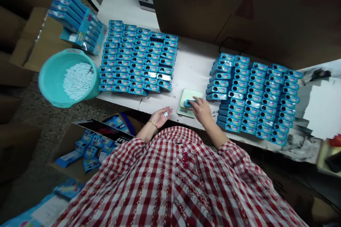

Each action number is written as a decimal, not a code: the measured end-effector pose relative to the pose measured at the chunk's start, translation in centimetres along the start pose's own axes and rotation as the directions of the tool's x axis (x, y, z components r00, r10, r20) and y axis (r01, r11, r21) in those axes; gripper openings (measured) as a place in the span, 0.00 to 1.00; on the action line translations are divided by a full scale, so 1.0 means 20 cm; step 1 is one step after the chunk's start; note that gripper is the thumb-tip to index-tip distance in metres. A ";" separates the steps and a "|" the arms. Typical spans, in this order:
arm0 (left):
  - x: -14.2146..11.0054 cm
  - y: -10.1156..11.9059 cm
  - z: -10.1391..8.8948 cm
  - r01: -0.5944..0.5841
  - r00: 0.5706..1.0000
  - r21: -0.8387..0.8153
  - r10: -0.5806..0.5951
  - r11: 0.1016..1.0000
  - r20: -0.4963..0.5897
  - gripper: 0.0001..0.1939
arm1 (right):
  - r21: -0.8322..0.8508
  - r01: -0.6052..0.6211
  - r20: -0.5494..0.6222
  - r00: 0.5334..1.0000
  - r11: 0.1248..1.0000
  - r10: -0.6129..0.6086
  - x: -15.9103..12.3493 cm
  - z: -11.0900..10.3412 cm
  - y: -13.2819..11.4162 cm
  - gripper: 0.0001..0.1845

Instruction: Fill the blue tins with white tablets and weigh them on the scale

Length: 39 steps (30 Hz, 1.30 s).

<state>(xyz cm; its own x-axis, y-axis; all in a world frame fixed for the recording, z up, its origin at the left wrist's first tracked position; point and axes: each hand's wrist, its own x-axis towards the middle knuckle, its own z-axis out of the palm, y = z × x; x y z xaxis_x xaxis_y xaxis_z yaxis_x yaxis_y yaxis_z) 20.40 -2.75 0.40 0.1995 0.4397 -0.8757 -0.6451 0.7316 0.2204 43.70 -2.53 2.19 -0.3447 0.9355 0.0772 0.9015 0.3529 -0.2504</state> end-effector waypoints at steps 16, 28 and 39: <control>0.03 0.07 -0.06 -0.039 0.998 -0.021 0.038 0.999 -0.057 0.15 | 0.479 -0.386 -0.148 0.850 0.789 0.506 -0.35 0.14 0.23 0.16; 0.01 0.07 -0.08 -0.048 0.997 -0.034 0.046 0.998 -0.062 0.16 | 0.503 -0.363 -0.040 0.897 0.784 0.440 -0.25 0.20 0.23 0.25; -0.09 0.00 0.14 0.084 0.970 0.018 -0.086 0.996 0.225 0.18 | 0.386 0.088 -0.064 0.996 0.918 -0.069 -0.05 -0.08 -0.27 0.14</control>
<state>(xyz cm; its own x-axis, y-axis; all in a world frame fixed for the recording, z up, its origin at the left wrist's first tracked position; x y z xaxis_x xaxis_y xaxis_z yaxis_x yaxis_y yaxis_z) 22.10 -2.11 3.25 0.4152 0.4814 -0.7719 -0.6125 0.7753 0.1540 39.64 -5.44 5.08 -0.3889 0.9080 0.1555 0.6964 0.4003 -0.5957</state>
